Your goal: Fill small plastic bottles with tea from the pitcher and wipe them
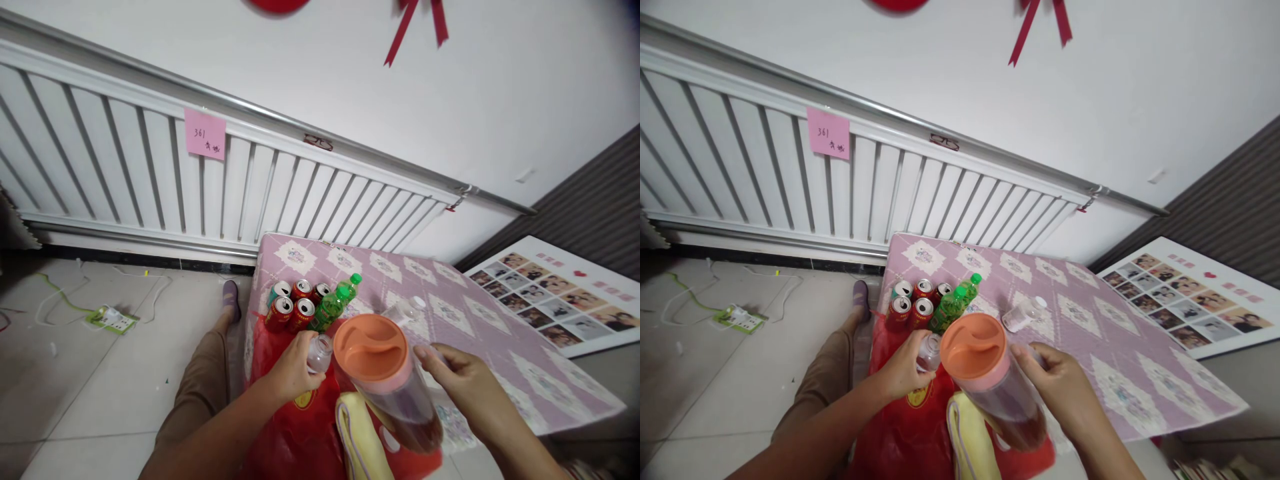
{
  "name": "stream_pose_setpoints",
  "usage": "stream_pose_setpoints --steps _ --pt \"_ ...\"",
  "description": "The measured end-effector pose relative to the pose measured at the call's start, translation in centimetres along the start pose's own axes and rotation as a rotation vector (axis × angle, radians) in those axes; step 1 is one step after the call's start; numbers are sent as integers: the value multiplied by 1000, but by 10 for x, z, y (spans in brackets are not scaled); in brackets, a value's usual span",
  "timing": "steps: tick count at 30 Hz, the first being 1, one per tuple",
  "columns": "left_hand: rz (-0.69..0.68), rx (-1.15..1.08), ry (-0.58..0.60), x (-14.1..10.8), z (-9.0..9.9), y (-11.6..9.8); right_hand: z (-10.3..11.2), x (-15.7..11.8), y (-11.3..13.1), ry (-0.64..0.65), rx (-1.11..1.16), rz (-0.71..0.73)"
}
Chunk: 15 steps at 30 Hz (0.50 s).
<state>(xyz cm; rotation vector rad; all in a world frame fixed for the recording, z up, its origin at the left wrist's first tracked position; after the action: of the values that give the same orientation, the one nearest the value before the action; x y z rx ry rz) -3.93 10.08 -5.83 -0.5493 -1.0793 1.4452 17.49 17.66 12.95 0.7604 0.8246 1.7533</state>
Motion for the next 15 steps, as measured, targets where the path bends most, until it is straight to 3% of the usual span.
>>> stream_pose_setpoints --steps 15 --pt "-4 1 -5 1 -2 2 3 -3 14 40 -57 80"
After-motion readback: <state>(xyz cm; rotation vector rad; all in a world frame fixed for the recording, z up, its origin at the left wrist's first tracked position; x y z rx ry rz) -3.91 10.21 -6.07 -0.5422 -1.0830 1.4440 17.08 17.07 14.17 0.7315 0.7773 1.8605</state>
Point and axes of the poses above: each hand's wrist, its own x-axis towards the middle knuckle, its own z-axis out of the back of the hand, y = z × x, the point moved 8 cm from there along x, towards the middle knuckle, and after that the axes turned 15 degrees about x, right-handed, at the moved point
